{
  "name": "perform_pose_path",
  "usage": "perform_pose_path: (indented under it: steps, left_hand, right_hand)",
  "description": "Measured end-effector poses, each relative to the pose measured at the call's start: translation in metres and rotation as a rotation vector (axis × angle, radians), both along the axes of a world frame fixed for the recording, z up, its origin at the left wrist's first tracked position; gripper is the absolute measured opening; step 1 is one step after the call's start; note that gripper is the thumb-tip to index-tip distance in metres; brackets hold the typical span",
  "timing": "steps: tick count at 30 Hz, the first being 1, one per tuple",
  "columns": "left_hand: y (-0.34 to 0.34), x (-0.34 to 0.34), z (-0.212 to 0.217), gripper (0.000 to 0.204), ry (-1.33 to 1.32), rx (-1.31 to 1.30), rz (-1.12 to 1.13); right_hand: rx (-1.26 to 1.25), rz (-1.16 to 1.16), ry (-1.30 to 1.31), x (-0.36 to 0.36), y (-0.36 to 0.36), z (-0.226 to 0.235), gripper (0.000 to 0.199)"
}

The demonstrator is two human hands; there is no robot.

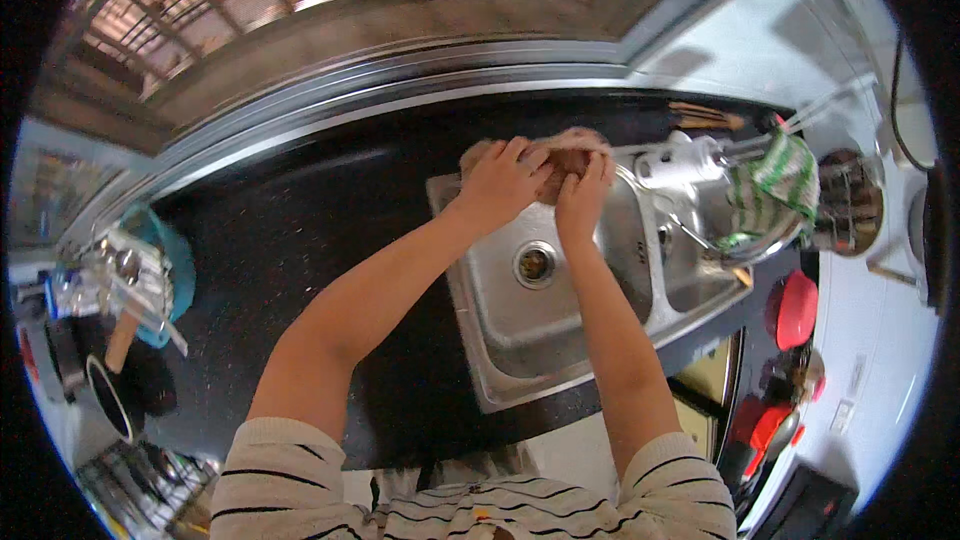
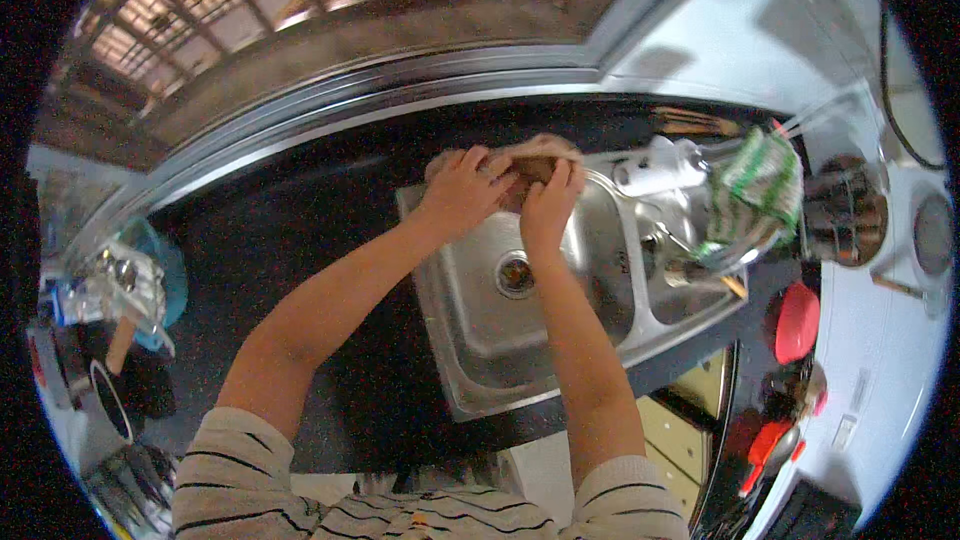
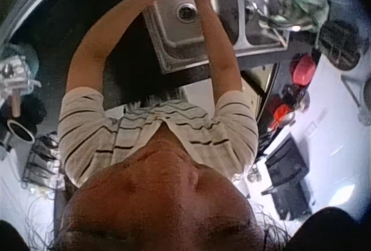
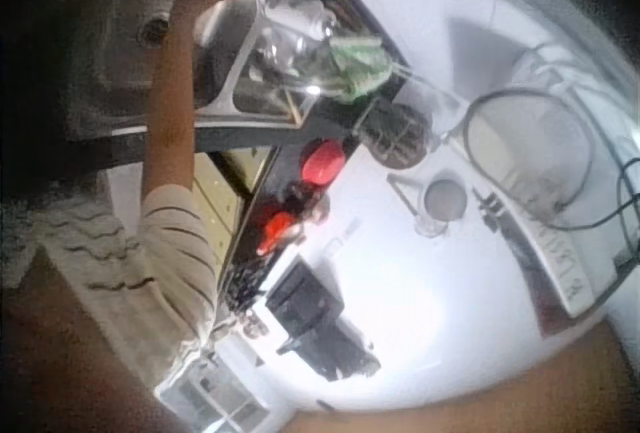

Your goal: The person cleans a kitchen countertop and sink area using a cloth. They wipe the sink, faucet, and surrounding counter, moving items like a red bowl, a pot, and spice jars aside to reach the surfaces. The person also wipes the range hood and the countertop near the stove.

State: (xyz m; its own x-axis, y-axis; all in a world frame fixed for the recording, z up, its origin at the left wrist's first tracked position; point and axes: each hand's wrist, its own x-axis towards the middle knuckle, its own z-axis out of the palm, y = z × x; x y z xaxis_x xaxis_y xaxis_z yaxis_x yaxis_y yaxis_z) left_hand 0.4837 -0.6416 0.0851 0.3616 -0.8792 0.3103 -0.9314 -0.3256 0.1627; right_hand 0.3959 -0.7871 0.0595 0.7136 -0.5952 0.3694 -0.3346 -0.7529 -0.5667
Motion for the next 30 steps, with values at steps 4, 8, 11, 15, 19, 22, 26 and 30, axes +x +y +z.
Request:
perform_pose_path:
  steps: [4, 8, 11, 15, 19, 22, 26, 30]
  left_hand:
    - [0.054, 0.043, -0.007, 0.049, 0.016, -0.083, 0.139]
    - [0.137, 0.042, -0.032, 0.047, 0.230, -0.120, 0.336]
    - [0.209, 0.030, -0.021, 0.045, 0.277, -0.144, 0.465]
    - [0.315, 0.013, -0.020, 0.046, 0.167, -0.176, 0.668]
    - [0.399, -0.018, -0.017, 0.048, 0.243, -0.120, 0.899]
    - [0.423, -0.045, -0.012, 0.053, 0.207, -0.094, 1.043]
    - [0.421, -0.102, -0.002, 0.061, 0.303, -0.048, 1.142]
    - [0.420, -0.197, 0.010, 0.064, 0.409, 0.017, 1.031]
  right_hand:
    - [-0.298, 0.002, 0.280, 0.059, 0.025, -0.008, 0.060]
    - [-0.344, 0.095, 0.362, 0.088, 0.093, -0.040, 0.064]
    - [-0.425, 0.275, 0.369, 0.085, 0.173, -0.020, 0.066]
    - [-0.427, 0.505, 0.319, 0.099, 0.291, 0.005, 0.058]
    - [-0.246, 0.906, 0.373, 0.117, 0.386, 0.017, 0.049]
    - [-0.280, 1.144, 0.164, 0.155, 0.428, -0.012, 0.042]
    - [-0.215, 1.276, 0.155, 0.138, 0.453, -0.005, 0.047]
    - [-0.219, 1.276, 0.171, 0.028, 0.451, 0.011, 0.053]
